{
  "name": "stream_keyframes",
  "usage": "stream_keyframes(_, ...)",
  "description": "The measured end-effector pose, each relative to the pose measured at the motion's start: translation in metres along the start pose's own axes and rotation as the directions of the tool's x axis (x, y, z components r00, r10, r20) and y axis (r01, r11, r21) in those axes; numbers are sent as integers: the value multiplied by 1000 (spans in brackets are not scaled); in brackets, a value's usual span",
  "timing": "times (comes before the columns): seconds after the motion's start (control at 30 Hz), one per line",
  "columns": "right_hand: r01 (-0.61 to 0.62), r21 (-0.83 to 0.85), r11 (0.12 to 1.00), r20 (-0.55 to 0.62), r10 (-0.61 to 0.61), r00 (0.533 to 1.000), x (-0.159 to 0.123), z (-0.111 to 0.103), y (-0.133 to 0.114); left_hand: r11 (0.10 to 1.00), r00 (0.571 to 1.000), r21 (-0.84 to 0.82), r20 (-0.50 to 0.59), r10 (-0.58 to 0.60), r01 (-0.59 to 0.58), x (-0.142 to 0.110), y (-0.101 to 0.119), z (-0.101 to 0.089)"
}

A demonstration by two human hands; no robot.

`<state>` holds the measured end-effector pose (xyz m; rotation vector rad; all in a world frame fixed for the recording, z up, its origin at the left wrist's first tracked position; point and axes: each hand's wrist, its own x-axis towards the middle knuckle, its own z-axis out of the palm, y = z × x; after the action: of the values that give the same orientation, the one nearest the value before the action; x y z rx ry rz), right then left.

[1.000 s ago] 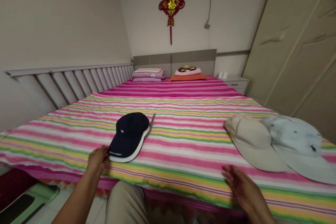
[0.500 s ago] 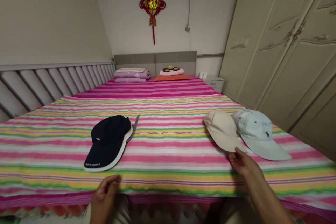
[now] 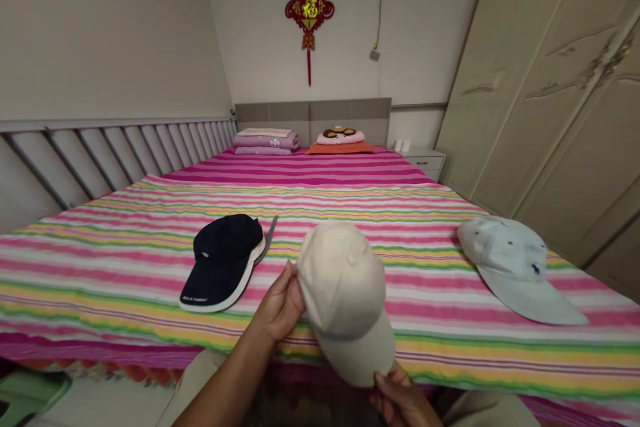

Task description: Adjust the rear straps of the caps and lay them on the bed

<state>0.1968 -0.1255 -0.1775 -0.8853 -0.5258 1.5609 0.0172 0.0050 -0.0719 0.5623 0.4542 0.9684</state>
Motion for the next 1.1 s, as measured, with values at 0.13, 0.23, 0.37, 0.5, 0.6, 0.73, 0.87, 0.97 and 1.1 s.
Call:
stream_keyframes(0.13,-25,-420,907,168,105,980,6,-30,15,1000,998,-4,49,28,-28,-11,8,8)
stream_keyframes(0.23,52,-502,863,111,4,994,10,-31,-14,996,983,77,173,-54,41,-26,7,10)
stream_keyframes(0.37,279,-646,710,53,-323,945,5,16,-80,943,894,228,323,-310,244,-40,2,16)
stream_keyframes(0.5,375,-649,662,312,-217,925,2,68,-106,895,848,315,331,-414,314,-43,-1,19)
stream_keyframes(0.6,210,-540,815,368,4,930,6,81,-94,904,896,334,259,-360,267,-44,-2,17)
stream_keyframes(0.73,112,-332,937,342,9,940,11,82,-79,887,937,376,114,-332,268,-45,-8,16)
stream_keyframes(0.87,79,-256,963,333,11,943,11,86,-79,861,952,436,26,-304,262,-42,-17,15)
stream_keyframes(0.97,69,-242,968,352,22,936,10,89,-79,861,959,443,9,-284,251,-39,-22,12)
stream_keyframes(1.1,84,-245,966,357,9,934,10,89,-77,874,956,409,11,-292,262,-38,-23,8)
